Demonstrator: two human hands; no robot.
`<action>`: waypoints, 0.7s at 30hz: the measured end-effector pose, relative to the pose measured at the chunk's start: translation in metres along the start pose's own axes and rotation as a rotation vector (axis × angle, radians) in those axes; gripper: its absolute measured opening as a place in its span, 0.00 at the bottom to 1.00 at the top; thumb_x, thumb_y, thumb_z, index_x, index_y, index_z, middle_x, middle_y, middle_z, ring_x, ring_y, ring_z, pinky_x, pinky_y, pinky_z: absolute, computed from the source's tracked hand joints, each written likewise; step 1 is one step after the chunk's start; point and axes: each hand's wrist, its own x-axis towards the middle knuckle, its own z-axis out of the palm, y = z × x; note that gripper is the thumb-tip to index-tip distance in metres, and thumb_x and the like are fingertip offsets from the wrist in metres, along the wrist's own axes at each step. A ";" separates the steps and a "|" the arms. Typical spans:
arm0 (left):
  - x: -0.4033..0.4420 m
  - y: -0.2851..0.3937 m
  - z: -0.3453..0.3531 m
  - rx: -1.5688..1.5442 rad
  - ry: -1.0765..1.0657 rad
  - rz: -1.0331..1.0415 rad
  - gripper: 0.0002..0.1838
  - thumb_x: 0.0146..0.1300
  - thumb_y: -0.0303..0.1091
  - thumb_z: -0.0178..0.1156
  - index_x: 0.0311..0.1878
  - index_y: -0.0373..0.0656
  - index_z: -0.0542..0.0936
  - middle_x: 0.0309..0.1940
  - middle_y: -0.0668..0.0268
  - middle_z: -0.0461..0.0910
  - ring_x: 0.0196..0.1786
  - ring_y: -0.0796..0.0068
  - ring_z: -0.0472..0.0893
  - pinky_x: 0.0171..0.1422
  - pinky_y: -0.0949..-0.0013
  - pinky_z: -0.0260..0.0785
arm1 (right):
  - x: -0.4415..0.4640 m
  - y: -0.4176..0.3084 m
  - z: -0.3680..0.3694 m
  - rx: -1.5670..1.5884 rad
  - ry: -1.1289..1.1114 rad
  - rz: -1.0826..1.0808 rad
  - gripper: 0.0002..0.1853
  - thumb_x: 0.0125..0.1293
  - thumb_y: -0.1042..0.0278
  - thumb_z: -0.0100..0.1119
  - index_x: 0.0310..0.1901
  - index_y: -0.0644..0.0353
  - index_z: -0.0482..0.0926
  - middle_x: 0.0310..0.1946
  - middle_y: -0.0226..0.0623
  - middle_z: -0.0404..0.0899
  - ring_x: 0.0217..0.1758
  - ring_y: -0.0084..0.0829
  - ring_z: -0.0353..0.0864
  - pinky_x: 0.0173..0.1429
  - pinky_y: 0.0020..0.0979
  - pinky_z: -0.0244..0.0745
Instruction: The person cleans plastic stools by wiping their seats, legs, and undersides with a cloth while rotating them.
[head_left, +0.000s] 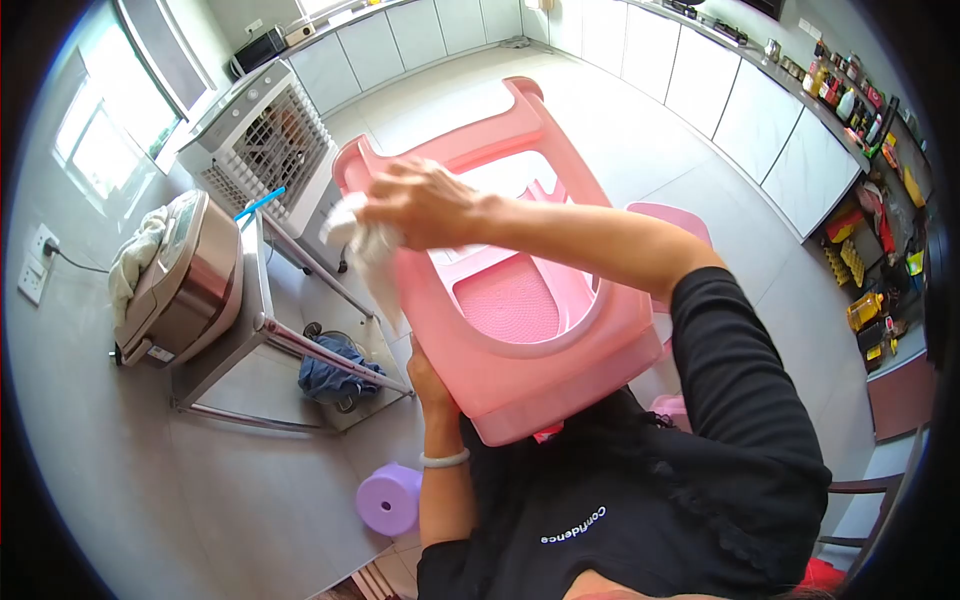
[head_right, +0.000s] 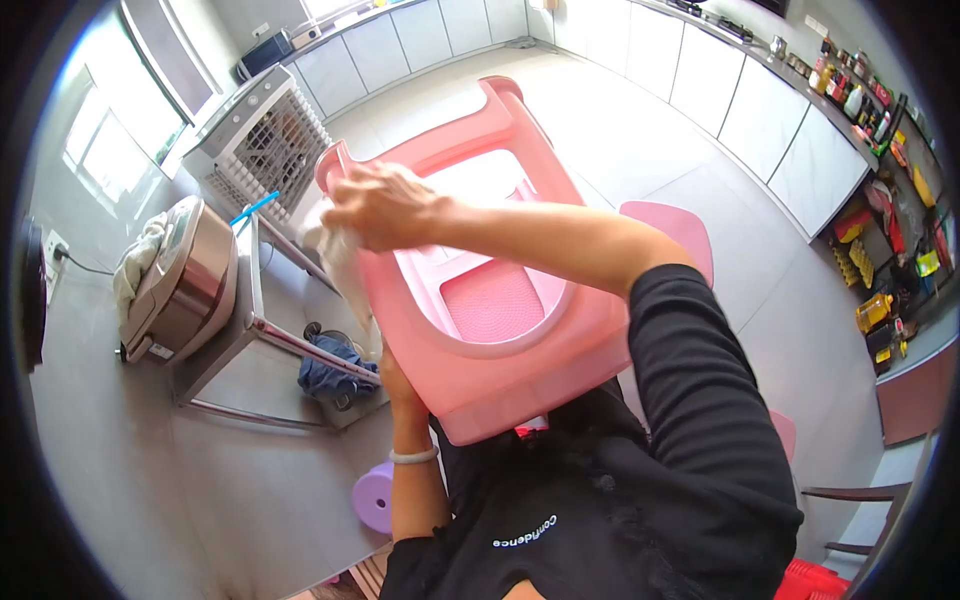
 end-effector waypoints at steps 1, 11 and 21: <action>-0.001 0.000 0.003 0.022 -0.009 0.018 0.25 0.78 0.48 0.42 0.58 0.34 0.73 0.51 0.58 0.79 0.50 0.67 0.81 0.55 0.64 0.76 | 0.010 0.011 -0.001 -0.084 0.073 -0.016 0.18 0.52 0.64 0.68 0.47 0.44 0.79 0.44 0.31 0.77 0.51 0.39 0.76 0.50 0.44 0.73; 0.009 -0.019 -0.028 0.141 -0.004 0.065 0.25 0.79 0.44 0.37 0.61 0.32 0.72 0.51 0.55 0.79 0.51 0.64 0.81 0.55 0.62 0.76 | -0.064 0.099 -0.016 -0.358 0.008 0.195 0.18 0.58 0.58 0.62 0.51 0.40 0.80 0.53 0.32 0.78 0.57 0.41 0.75 0.55 0.50 0.71; 0.015 -0.020 -0.037 0.244 0.017 0.050 0.24 0.77 0.41 0.38 0.65 0.34 0.70 0.55 0.55 0.77 0.53 0.64 0.80 0.57 0.63 0.74 | -0.123 0.221 -0.081 0.018 0.169 0.886 0.27 0.54 0.63 0.67 0.57 0.57 0.79 0.62 0.43 0.72 0.68 0.44 0.67 0.71 0.37 0.65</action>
